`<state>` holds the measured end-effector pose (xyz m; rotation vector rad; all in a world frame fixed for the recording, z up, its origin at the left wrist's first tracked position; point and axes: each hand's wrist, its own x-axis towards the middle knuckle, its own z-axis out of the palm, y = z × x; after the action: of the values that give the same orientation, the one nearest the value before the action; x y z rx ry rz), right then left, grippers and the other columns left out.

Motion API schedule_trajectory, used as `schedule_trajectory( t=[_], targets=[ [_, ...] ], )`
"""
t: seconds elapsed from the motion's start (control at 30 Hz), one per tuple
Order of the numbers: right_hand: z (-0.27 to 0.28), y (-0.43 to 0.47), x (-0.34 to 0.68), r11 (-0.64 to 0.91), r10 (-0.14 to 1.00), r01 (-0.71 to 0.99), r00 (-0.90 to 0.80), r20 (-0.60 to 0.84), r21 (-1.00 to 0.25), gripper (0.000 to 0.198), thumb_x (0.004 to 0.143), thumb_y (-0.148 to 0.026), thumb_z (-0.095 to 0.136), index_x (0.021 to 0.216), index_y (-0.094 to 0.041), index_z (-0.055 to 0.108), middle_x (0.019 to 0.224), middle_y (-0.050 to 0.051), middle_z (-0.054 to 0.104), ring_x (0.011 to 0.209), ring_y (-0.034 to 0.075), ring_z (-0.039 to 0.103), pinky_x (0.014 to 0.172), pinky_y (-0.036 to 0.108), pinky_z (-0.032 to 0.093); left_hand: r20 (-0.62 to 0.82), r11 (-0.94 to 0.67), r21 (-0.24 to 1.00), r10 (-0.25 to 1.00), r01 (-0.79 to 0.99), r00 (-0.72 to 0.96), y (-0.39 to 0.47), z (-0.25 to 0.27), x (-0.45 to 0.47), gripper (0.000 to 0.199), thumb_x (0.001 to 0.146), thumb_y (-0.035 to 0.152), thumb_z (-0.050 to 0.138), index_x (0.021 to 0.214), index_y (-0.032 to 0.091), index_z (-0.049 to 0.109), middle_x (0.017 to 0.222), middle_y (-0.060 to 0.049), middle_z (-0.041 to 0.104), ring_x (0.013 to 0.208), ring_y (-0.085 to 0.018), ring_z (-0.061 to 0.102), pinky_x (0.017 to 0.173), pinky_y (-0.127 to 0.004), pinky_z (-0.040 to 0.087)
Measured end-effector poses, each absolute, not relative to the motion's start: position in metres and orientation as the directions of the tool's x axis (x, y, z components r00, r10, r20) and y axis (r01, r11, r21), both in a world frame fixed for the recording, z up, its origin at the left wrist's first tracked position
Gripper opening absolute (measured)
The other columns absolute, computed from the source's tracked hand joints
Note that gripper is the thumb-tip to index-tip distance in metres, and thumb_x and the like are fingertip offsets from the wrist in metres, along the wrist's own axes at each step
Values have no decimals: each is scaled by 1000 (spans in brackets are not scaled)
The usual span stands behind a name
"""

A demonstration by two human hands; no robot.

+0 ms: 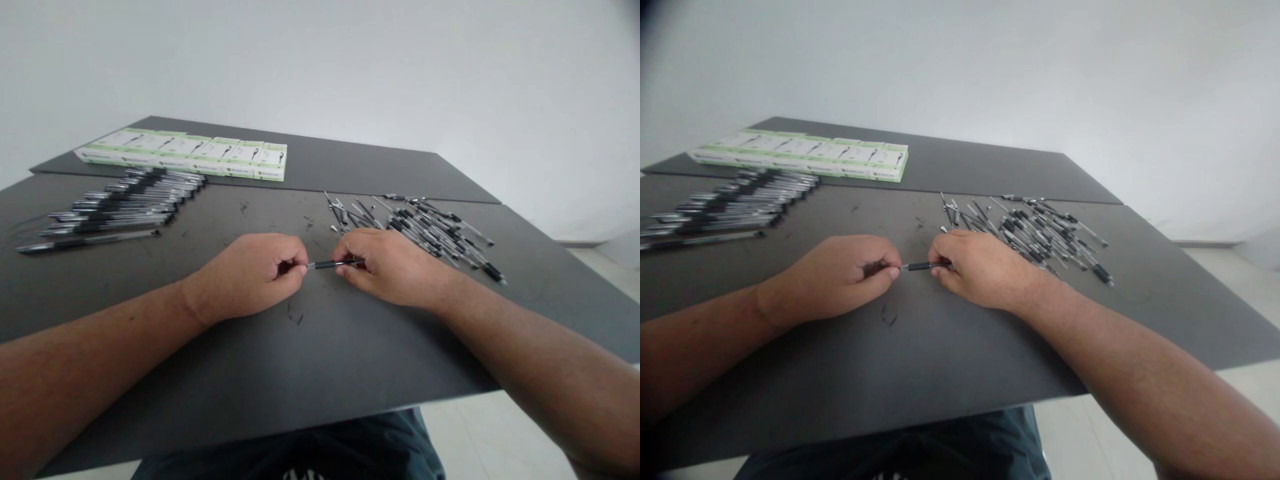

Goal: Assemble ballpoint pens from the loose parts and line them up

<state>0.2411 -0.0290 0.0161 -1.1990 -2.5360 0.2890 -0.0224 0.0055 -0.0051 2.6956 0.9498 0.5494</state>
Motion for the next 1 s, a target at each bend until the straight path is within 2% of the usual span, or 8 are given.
schedule_trajectory(
  t=[0.23, 0.47, 0.6, 0.7, 0.77, 0.9, 1.0],
  targets=[
    [17, -28, 242, 638, 767, 707, -616, 180, -305, 7, 95, -20, 66, 101, -20, 70, 92, 3, 72, 85, 18, 65, 77, 29, 45, 270, -760, 335, 643, 557, 717, 7, -4, -20, 18, 91, 31, 55, 85, 22, 70, 73, 1, 69, 66, -16, 61, 64, -29, 39],
    [18, -27, 242, 652, 756, 701, -632, 169, -289, 17, 105, -24, 56, 110, -20, 72, 102, 7, 75, 98, 22, 68, 88, 32, 47, 285, -756, 342, 650, 559, 704, 9, -3, -21, 19, 91, 31, 55, 84, 22, 70, 74, 1, 70, 68, -16, 63, 65, -28, 39],
    [18, -29, 240, 614, 787, 720, -586, 193, -321, 14, 98, -22, 65, 111, -20, 70, 101, 5, 76, 93, 19, 68, 83, 29, 47, 289, -755, 337, 652, 562, 701, 9, -3, -22, 18, 91, 31, 56, 84, 21, 70, 73, 1, 69, 67, -16, 62, 65, -28, 39],
    [19, -30, 240, 579, 815, 750, -548, 189, -320, 12, 91, -20, 71, 103, -20, 69, 95, 3, 75, 86, 18, 67, 77, 28, 45, 286, -748, 344, 659, 568, 695, 9, -3, -22, 18, 90, 31, 57, 83, 21, 70, 72, 1, 69, 65, -15, 61, 64, -28, 38],
    [19, -30, 239, 578, 815, 759, -556, 165, -300, 7, 94, -20, 67, 101, -20, 70, 95, 3, 75, 86, 18, 67, 77, 29, 44, 282, -740, 352, 667, 572, 689, 9, -3, -22, 18, 90, 31, 57, 83, 21, 70, 72, 1, 69, 65, -15, 62, 64, -28, 38],
    [19, -29, 240, 613, 788, 735, -597, 151, -290, 17, 103, -23, 56, 107, -19, 72, 103, 7, 77, 94, 20, 69, 84, 31, 45, 289, -738, 362, 670, 569, 684, 10, -4, -22, 18, 90, 31, 58, 83, 21, 71, 72, 1, 70, 66, -16, 62, 63, -28, 38],
    [18, -29, 240, 577, 815, 748, -551, 176, -329, 11, 97, -24, 67, 106, -20, 70, 98, 5, 76, 88, 19, 68, 79, 29, 45, 308, -745, 359, 663, 562, 682, 12, -6, -23, 18, 90, 31, 58, 83, 21, 71, 72, 1, 69, 65, -15, 62, 63, -28, 39]
  ],
)
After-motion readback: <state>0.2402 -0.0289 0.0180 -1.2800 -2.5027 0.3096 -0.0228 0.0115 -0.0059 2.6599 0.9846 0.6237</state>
